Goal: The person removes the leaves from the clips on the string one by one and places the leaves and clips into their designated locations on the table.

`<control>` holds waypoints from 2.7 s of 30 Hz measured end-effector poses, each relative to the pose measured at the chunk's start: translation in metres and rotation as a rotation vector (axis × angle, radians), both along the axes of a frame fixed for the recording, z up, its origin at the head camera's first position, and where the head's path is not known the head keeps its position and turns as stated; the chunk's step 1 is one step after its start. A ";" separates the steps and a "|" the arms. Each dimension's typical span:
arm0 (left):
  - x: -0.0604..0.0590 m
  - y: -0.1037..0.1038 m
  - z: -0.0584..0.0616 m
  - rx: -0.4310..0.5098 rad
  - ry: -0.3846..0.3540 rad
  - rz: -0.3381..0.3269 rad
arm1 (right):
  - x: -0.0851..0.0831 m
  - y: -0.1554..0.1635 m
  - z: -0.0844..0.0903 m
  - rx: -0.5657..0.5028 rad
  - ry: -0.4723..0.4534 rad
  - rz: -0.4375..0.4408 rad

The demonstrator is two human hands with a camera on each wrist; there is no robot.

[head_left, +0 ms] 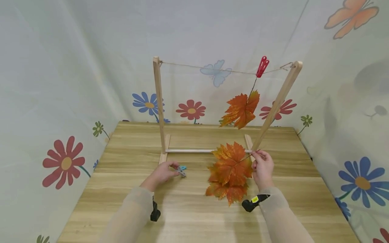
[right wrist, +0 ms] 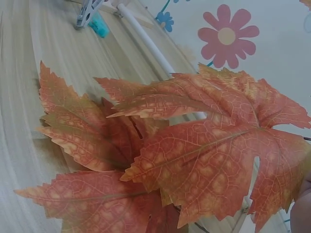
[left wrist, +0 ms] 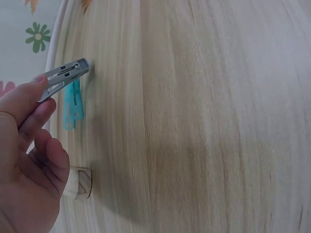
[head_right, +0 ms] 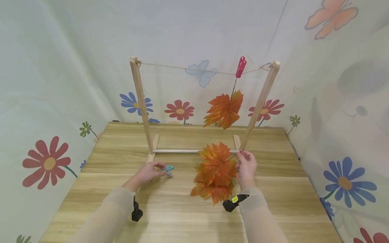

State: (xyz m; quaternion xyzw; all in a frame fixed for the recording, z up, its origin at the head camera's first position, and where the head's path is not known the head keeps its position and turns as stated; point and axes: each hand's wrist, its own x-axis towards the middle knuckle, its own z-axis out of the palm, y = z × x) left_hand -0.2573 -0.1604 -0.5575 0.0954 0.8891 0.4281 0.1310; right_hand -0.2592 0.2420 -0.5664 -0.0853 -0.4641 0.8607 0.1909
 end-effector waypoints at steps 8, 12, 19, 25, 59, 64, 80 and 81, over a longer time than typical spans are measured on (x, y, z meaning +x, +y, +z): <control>0.001 -0.002 -0.001 -0.131 0.030 -0.043 | -0.019 0.016 -0.046 0.065 -0.019 -0.022; 0.003 -0.003 -0.007 -0.137 0.055 -0.040 | -0.020 0.020 -0.057 0.077 -0.023 -0.024; 0.007 -0.005 -0.017 -0.129 0.118 -0.032 | -0.011 0.014 -0.056 0.098 -0.084 -0.081; 0.013 -0.006 -0.018 -0.106 0.077 -0.019 | -0.001 0.013 -0.063 0.143 -0.152 -0.068; 0.020 -0.009 -0.030 -0.165 0.108 0.055 | 0.054 -0.008 -0.017 0.199 -0.485 0.061; 0.020 -0.010 -0.030 -0.165 0.102 0.079 | 0.055 -0.010 -0.013 0.189 -0.483 0.063; 0.016 -0.011 -0.028 0.020 0.027 0.197 | 0.055 -0.011 -0.016 0.199 -0.394 0.052; 0.016 -0.012 -0.028 0.034 0.024 0.208 | 0.055 -0.012 -0.014 0.194 -0.407 0.048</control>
